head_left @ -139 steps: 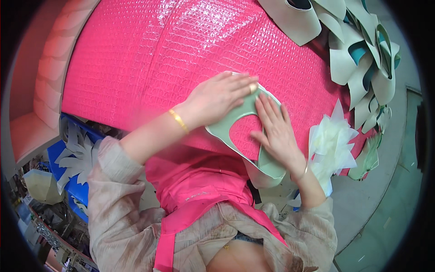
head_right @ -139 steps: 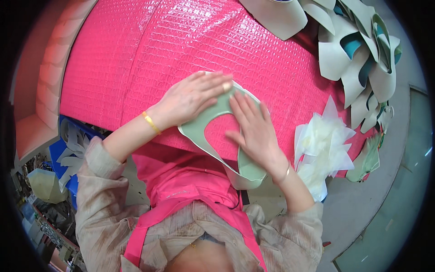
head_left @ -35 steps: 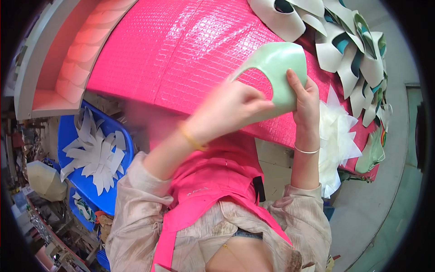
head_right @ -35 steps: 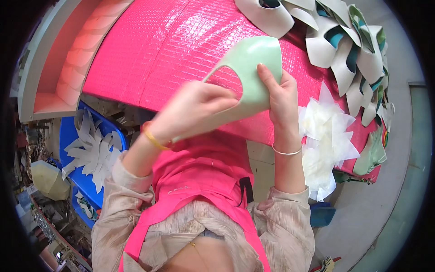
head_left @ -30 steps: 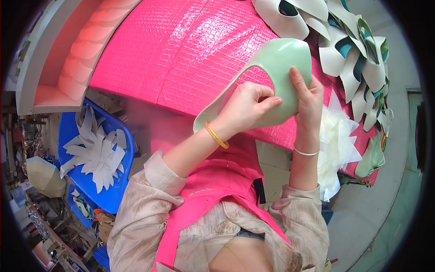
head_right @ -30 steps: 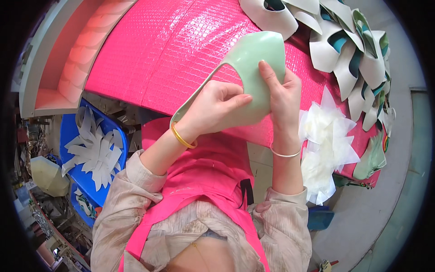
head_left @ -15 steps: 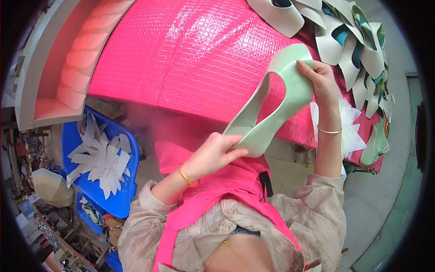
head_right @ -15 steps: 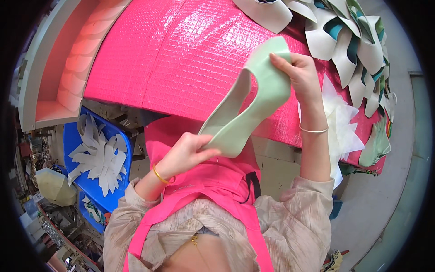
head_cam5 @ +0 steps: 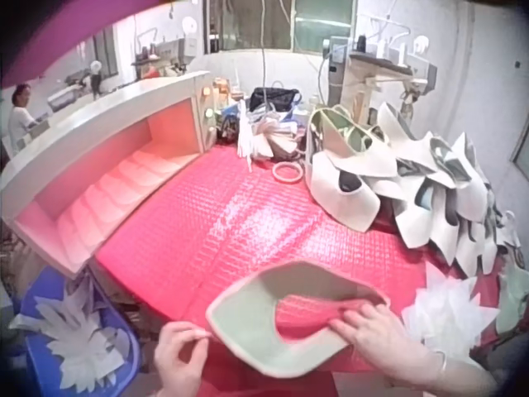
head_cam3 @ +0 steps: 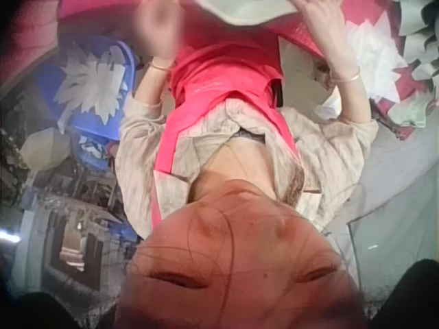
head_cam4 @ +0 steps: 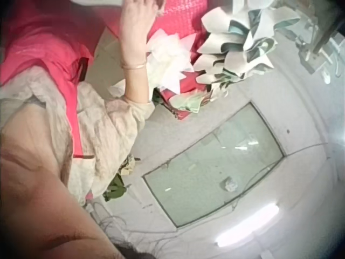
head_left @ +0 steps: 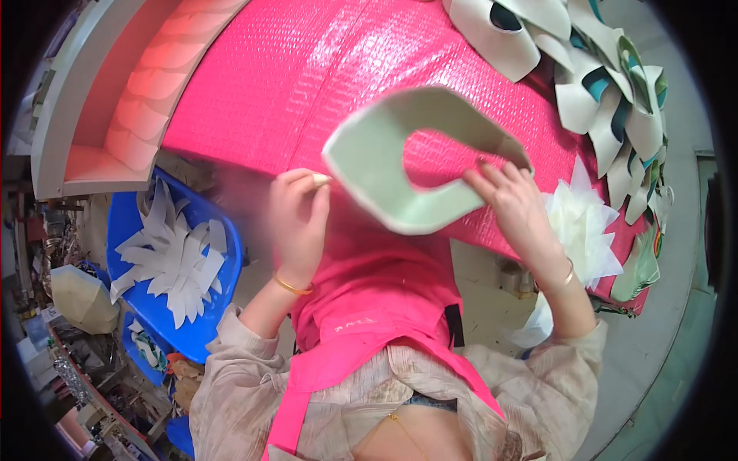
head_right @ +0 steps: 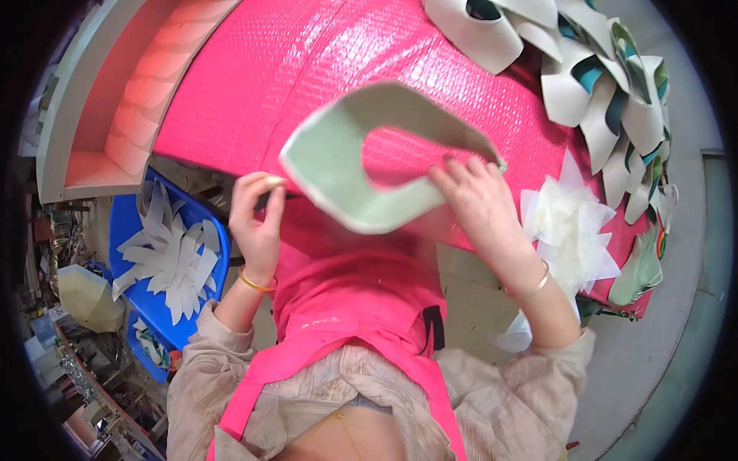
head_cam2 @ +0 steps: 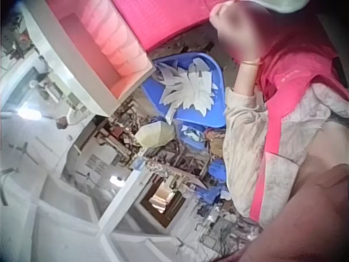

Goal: The person assembles shoe components by hand, fitting a white upper piece onto a green sole. They repeatedly adjust the fit, smooth the edges, and insert a white paper insert into the shoe. The process is repeated for multiple units on a pink work surface.

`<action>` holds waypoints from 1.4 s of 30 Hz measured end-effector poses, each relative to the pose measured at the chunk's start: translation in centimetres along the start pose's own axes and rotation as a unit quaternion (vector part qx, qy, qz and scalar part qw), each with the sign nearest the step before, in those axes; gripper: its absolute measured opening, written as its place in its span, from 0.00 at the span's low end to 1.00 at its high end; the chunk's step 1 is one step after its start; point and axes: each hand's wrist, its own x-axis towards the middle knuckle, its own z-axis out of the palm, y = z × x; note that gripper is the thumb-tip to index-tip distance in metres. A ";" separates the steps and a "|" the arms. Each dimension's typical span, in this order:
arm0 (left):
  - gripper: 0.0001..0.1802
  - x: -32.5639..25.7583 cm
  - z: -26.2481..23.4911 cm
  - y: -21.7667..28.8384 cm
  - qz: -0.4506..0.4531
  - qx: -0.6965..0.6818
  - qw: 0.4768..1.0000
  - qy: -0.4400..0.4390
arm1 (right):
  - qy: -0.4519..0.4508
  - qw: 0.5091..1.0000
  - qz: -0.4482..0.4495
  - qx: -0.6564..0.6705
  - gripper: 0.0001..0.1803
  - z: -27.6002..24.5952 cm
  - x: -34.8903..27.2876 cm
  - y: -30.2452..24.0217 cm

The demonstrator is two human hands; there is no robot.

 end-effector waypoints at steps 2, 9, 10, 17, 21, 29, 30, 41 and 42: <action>0.14 -0.4 0.1 1.8 0.166 0.041 0.985 0.002 | 0.018 0.996 0.060 -0.059 0.27 2.9 0.4 -0.5; 0.24 -1.5 8.5 -0.3 0.269 0.097 0.911 -0.297 | 0.003 0.999 0.023 0.041 0.32 6.3 -1.7 -2.3; 0.22 -0.5 8.0 -0.8 0.201 0.085 0.911 -0.351 | -0.068 0.993 0.065 0.067 0.32 6.9 -2.5 -1.6; 0.15 6.6 3.9 -5.6 0.257 0.248 0.881 -0.309 | -0.076 0.995 0.055 -0.019 0.31 5.9 -3.4 -1.3; 0.14 7.3 4.5 -4.4 0.215 0.249 0.884 -0.331 | -0.052 0.994 -0.023 -0.097 0.22 3.9 -2.0 0.1; 0.16 9.4 4.3 -6.7 0.047 0.058 0.938 -0.339 | -0.122 0.991 0.003 0.062 0.02 0.1 -2.4 3.7; 0.15 10.1 4.2 -7.0 -0.019 -0.024 0.948 -0.318 | -0.164 0.979 0.024 0.117 0.02 -1.0 -2.9 4.2; 0.16 7.8 2.9 -7.7 0.141 0.141 0.950 -0.240 | 0.176 0.864 0.472 0.013 0.10 -6.9 -25.5 14.9; 0.16 7.7 2.9 -7.2 0.151 0.159 0.947 -0.236 | 0.178 0.839 0.512 -0.049 0.08 -6.4 -28.2 18.3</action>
